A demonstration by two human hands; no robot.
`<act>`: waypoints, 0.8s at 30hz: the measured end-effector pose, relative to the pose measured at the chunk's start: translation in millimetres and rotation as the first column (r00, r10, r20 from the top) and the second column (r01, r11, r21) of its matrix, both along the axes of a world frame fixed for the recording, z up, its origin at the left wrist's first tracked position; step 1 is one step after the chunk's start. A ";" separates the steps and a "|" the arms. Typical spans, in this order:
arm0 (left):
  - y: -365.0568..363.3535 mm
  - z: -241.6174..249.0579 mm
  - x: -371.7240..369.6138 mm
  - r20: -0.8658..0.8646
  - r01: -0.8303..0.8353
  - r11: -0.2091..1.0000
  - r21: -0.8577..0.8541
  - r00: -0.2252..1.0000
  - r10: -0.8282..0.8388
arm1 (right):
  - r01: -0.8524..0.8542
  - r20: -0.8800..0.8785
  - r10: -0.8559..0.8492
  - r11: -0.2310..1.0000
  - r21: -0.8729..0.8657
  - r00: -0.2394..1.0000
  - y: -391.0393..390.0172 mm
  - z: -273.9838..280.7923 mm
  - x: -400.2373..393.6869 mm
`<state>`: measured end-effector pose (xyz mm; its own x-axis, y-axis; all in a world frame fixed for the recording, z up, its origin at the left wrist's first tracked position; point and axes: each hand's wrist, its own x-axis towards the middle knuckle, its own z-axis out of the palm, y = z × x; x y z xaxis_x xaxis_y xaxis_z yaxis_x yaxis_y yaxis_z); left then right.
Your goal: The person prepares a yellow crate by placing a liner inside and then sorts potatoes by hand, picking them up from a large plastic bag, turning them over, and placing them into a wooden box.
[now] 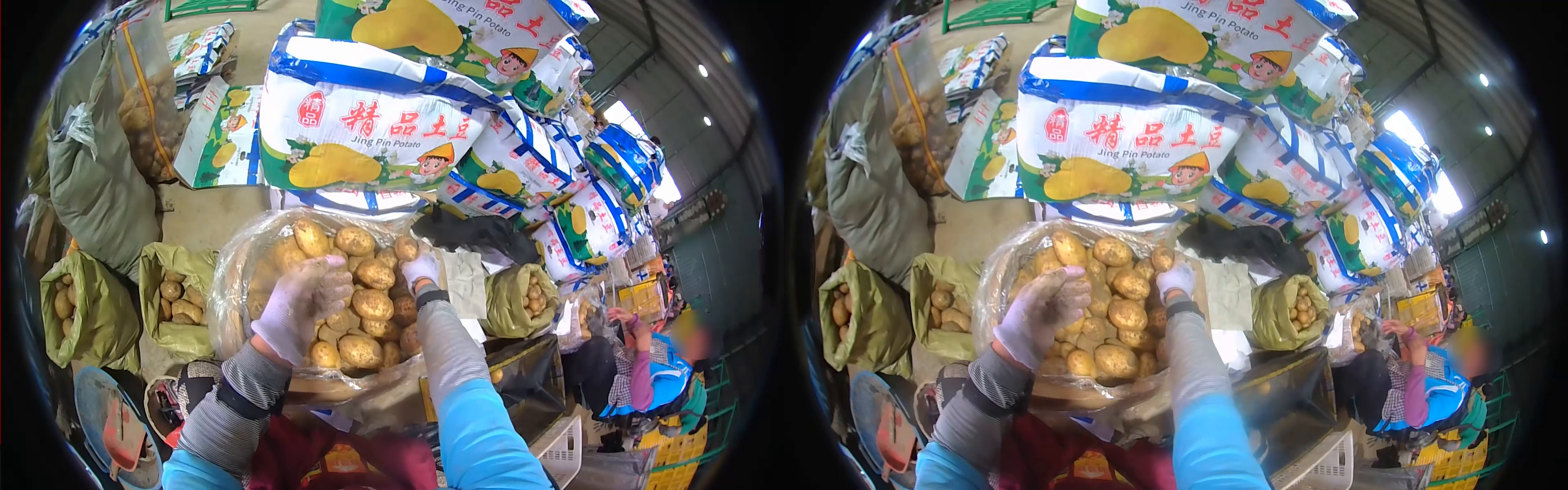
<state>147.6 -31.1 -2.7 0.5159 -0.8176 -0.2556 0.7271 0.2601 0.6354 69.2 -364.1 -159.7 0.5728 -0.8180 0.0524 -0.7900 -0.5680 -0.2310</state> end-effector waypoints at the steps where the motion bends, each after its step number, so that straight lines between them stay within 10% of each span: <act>1: -1.3 1.5 1.8 -0.005 -0.010 1.000 -0.009 1.000 0.010 | -0.019 0.204 -0.051 0.944 0.329 0.978 -3.2 1.1 -3.8; 4: -7.7 1.2 -2.2 -0.024 0.002 1.000 -0.028 1.000 -0.003 | -0.290 0.467 -0.453 0.406 0.866 0.759 9.2 24.3 -28.9; 10: -30.2 0.5 -15.8 0.002 0.080 0.993 0.082 0.997 -0.080 | -0.649 0.781 -0.350 0.434 0.625 0.518 88.3 89.2 -85.2; 12: -37.7 -36.0 -18.4 0.190 0.087 0.995 -0.042 0.979 -0.077 | -0.682 0.777 -0.445 0.393 0.617 0.446 104.8 108.4 -105.7; 15: -43.3 -76.8 3.1 0.008 0.241 0.950 -0.201 0.970 -0.244 | -0.721 0.723 -0.636 0.365 0.589 0.269 98.7 113.6 -155.9; 16: -40.8 -55.8 -3.9 0.010 0.175 0.984 -0.020 0.985 -0.175 | -0.720 0.680 -0.697 0.349 0.600 0.228 106.5 142.6 -181.6; 24: -61.1 -113.0 19.9 0.151 0.398 0.915 0.070 0.902 -0.404 | -0.277 0.797 -0.477 0.876 0.395 -0.371 153.6 278.5 -499.0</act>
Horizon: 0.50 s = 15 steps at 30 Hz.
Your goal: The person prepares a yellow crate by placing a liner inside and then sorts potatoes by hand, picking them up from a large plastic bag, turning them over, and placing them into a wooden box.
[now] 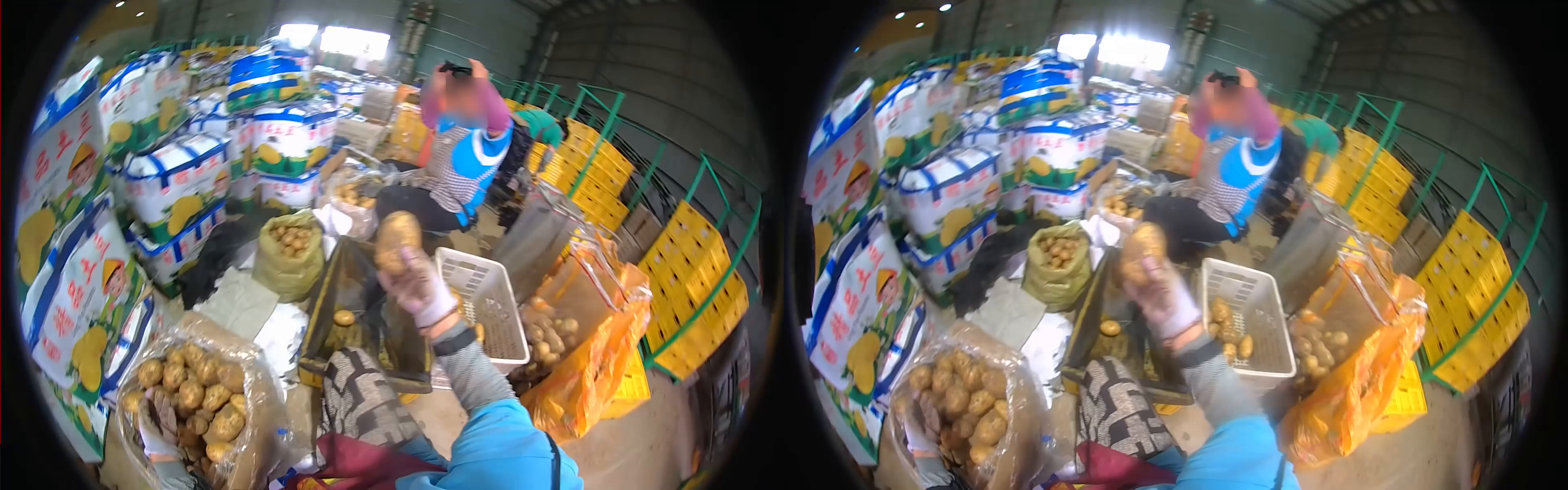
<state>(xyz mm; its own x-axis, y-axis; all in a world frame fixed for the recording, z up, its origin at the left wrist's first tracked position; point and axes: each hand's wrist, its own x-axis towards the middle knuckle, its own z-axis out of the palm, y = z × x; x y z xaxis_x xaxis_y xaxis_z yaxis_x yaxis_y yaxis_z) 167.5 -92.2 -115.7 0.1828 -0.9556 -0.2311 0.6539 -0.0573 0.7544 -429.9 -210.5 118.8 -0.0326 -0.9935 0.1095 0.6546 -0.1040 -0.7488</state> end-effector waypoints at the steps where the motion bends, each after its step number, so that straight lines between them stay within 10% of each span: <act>1: -1.1 -15.2 7.6 0.004 0.049 0.998 -0.048 0.999 -0.049 | 0.068 0.006 -0.068 0.998 -0.015 0.998 11.7 11.9 -46.2; 7: -22.9 -28.7 4.0 0.023 -0.001 0.993 0.118 1.000 -0.002 | 0.729 0.309 -0.687 0.684 -0.031 0.658 97.4 68.8 -294.1; 10: -1.5 -37.5 11.3 0.032 -0.055 0.994 0.099 0.998 0.052 | 0.834 0.572 -0.630 0.515 -0.200 0.526 111.9 51.2 -435.2; 15: 27.8 -33.6 16.7 0.086 0.003 0.999 0.040 0.996 -0.006 | 0.811 0.315 -0.772 0.585 0.011 0.552 98.6 33.3 -436.3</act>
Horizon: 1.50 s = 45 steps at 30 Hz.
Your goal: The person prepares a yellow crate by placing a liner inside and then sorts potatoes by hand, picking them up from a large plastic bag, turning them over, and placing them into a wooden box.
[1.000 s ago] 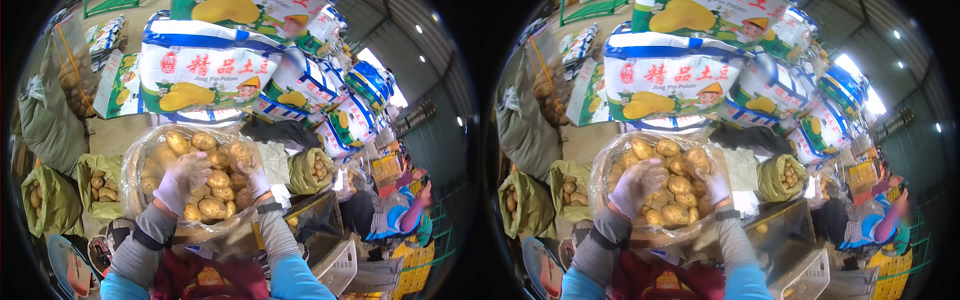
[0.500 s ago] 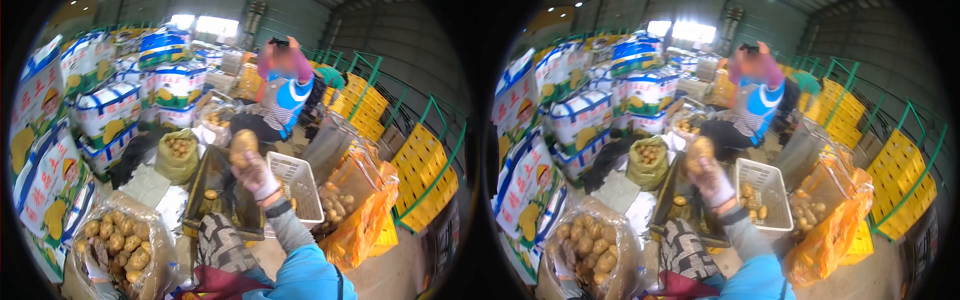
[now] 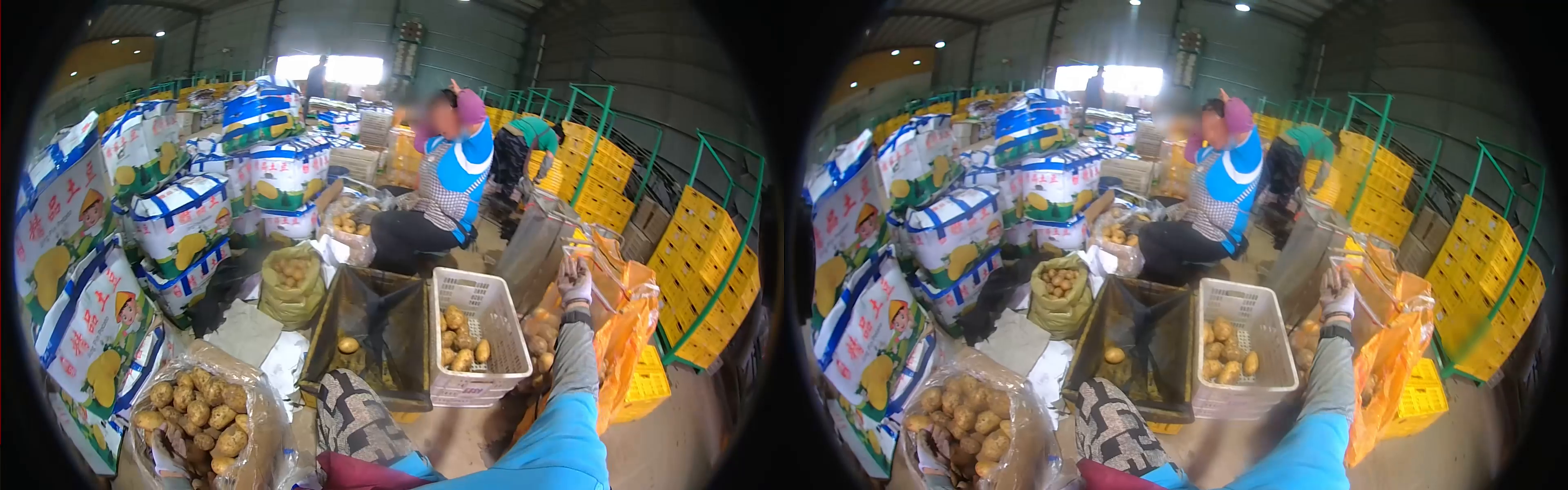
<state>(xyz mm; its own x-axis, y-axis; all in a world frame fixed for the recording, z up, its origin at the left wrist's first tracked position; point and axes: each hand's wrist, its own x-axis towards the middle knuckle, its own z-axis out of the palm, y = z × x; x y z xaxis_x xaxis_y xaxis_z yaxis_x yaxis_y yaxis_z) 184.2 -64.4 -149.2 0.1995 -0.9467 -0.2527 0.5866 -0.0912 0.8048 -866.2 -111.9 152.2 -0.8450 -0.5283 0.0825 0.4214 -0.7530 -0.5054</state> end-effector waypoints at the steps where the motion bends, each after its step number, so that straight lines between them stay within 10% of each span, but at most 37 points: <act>1: 1.1 -8.2 3.9 -0.024 -0.094 0.994 0.055 0.995 0.095 | 0.035 -0.092 -0.024 0.992 0.118 0.995 -28.0 -28.1 -2.8; 6: 19.7 37.7 -17.7 -0.010 -0.228 0.966 0.124 0.973 0.231 | -0.028 -0.083 0.075 0.886 0.463 0.994 -125.9 -63.7 139.5; 9: 37.5 61.9 -23.2 -0.111 -0.231 0.973 -0.024 0.968 0.227 | -0.454 0.006 0.524 0.732 0.508 0.852 -170.1 -70.8 271.2; 14: 63.6 111.8 -48.5 -0.217 -0.343 0.934 -0.100 0.923 0.316 | -0.609 -0.027 0.951 0.220 0.762 0.309 -200.3 -120.2 505.8; 18: 74.4 132.1 -46.7 -0.159 -0.417 0.905 -0.087 0.902 0.401 | -0.401 -0.013 0.886 -0.197 0.895 -0.464 -192.8 -167.4 651.6; 22: 80.6 116.2 -30.7 0.052 -0.359 0.922 -0.148 0.928 0.369 | -0.310 -0.388 0.627 0.235 0.921 -0.676 -164.0 -213.9 771.3; 28: 78.6 153.9 -35.8 0.168 -0.319 0.936 -0.149 0.924 0.342 | 0.055 -0.195 0.207 0.808 0.587 -0.959 -99.6 -253.7 889.9; 31: 69.3 151.5 -38.7 -0.132 -0.391 0.912 -0.125 0.918 0.375 | 0.175 -0.131 0.314 0.778 0.604 -0.940 -96.5 -249.9 903.1; 35: 55.6 130.3 -44.7 -0.134 -0.399 0.911 -0.099 0.913 0.385 | -0.244 -0.266 0.653 0.126 0.962 -0.709 -125.8 -267.6 873.6; 40: 33.0 127.6 -81.8 -0.227 -0.288 0.932 0.219 0.914 0.335 | -0.562 -0.747 0.284 0.515 0.647 -0.601 -81.6 -192.4 827.6; 42: 25.3 111.8 -95.1 -0.275 -0.219 0.976 -0.006 0.939 0.209 | -0.587 -0.787 0.082 0.620 0.520 -0.611 -73.5 -174.8 813.7; 44: 13.7 74.2 -104.9 -0.118 -0.132 0.928 -0.349 0.988 0.096 | -0.558 -0.767 0.126 0.614 0.558 -0.629 -62.3 -156.7 802.9; 45: 17.3 80.7 -102.7 0.538 0.011 0.928 -0.373 0.817 0.206 | -0.529 -0.751 0.211 0.593 0.607 -0.625 -58.1 -154.4 799.3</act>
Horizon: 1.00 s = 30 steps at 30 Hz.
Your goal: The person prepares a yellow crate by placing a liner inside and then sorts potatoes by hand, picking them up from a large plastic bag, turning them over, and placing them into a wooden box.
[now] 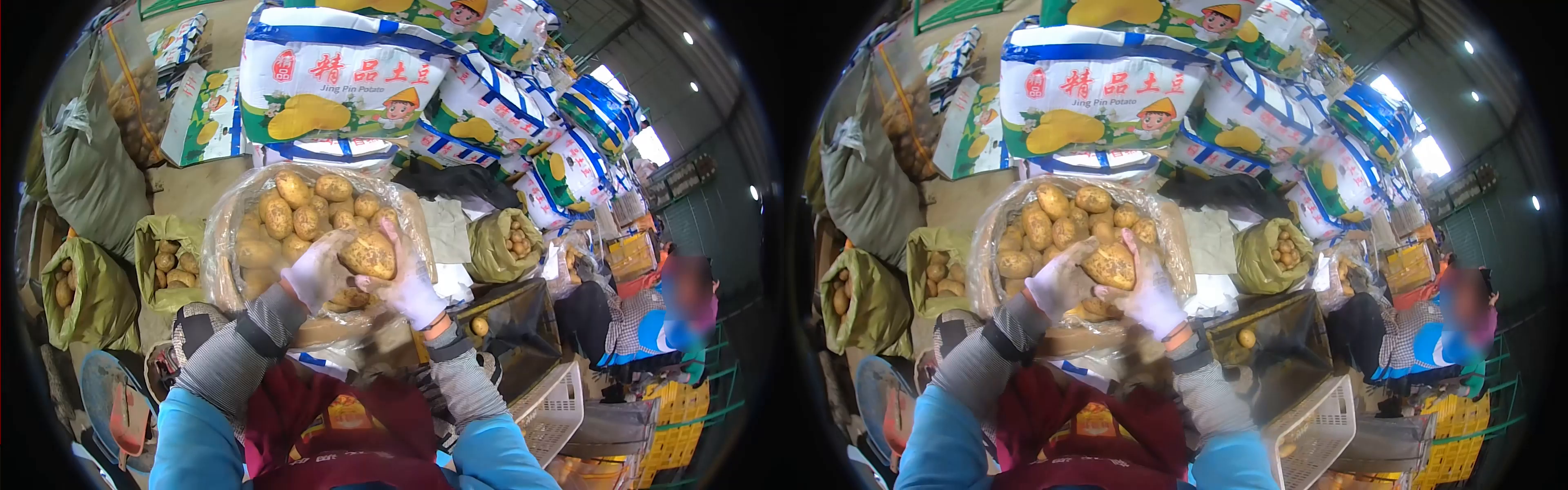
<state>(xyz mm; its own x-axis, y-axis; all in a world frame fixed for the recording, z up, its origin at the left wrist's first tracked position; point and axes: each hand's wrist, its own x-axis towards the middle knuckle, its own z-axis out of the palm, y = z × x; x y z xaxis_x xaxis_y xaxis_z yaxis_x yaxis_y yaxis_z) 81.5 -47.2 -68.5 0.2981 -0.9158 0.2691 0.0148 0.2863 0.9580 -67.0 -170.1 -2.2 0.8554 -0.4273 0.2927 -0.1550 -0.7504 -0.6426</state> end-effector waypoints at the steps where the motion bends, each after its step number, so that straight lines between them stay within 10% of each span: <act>1: 3.5 6.4 2.1 0.603 -0.234 0.970 -0.067 0.765 0.227 | 0.042 -0.008 -0.042 0.996 0.075 0.999 3.3 1.4 -3.5; 5: -5.4 12.4 -10.2 0.586 -0.189 0.970 -0.151 0.773 0.242 | 0.141 -0.050 -0.137 0.986 0.091 0.989 -6.8 -13.8 -10.8; 7: -5.5 17.2 -8.6 0.525 -0.140 0.975 -0.175 0.824 0.213 | 0.064 0.198 -0.325 0.646 0.760 0.925 -27.6 -38.9 -10.7; 9: -7.0 31.0 -13.9 0.319 -0.095 0.985 -0.147 0.937 0.139 | 0.043 0.100 -0.396 0.337 0.940 0.913 -46.7 -31.1 -28.9; 10: -9.1 36.9 -14.1 0.206 -0.075 0.987 -0.142 0.973 0.104 | 0.129 0.015 -0.363 0.371 0.920 0.932 -45.3 -29.3 -29.8; 13: -10.8 38.3 -3.4 0.460 -0.096 0.972 -0.215 0.868 0.187 | -0.115 0.112 -0.219 -0.001 0.993 0.969 -13.8 -4.8 -26.3; 18: -20.5 47.8 -33.3 0.020 -0.295 0.955 0.026 0.956 0.294 | 0.277 0.114 -0.393 0.798 0.535 0.913 1.0 -25.7 -5.2; 20: -18.8 45.3 -34.7 0.015 -0.383 0.908 0.171 0.922 0.387 | 0.311 0.168 -0.439 0.814 0.491 0.883 10.1 -41.3 1.7; 24: -29.1 29.2 -13.2 -0.613 -0.176 0.946 0.272 0.727 0.311 | 0.314 0.285 -0.345 0.938 0.150 0.894 34.9 -15.7 1.0; 25: -21.7 24.9 -6.8 -0.133 -0.317 0.931 0.181 0.930 0.343 | 0.288 0.283 -0.291 0.956 0.053 0.914 35.6 -12.4 -1.8; 26: -11.9 20.2 -0.8 0.383 -0.388 0.921 0.031 0.856 0.347 | 0.277 0.241 -0.278 0.960 0.039 0.930 35.6 -12.2 -5.5; 27: -5.6 16.9 2.7 0.785 -0.368 0.920 -0.137 0.526 0.327 | 0.264 0.200 -0.264 0.964 0.026 0.944 35.6 -12.3 -8.9; 28: -4.9 15.9 5.0 0.672 -0.283 0.959 -0.004 0.710 0.212 | 0.246 0.162 -0.245 0.969 0.012 0.956 35.2 -12.2 -9.3; 30: -5.3 12.0 2.8 0.693 -0.249 0.967 0.045 0.705 0.149 | 0.278 0.117 -0.272 0.960 -0.038 0.955 36.7 -7.2 -8.0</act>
<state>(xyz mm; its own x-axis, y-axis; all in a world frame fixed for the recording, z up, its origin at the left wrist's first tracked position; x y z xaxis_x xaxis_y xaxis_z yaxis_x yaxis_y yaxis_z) 84.3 -52.4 -56.6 0.2598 -0.8965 0.3588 -0.6966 0.0833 0.7126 -74.9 -133.4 -9.4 0.6685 -0.6225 0.4069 -0.2906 -0.7223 -0.6276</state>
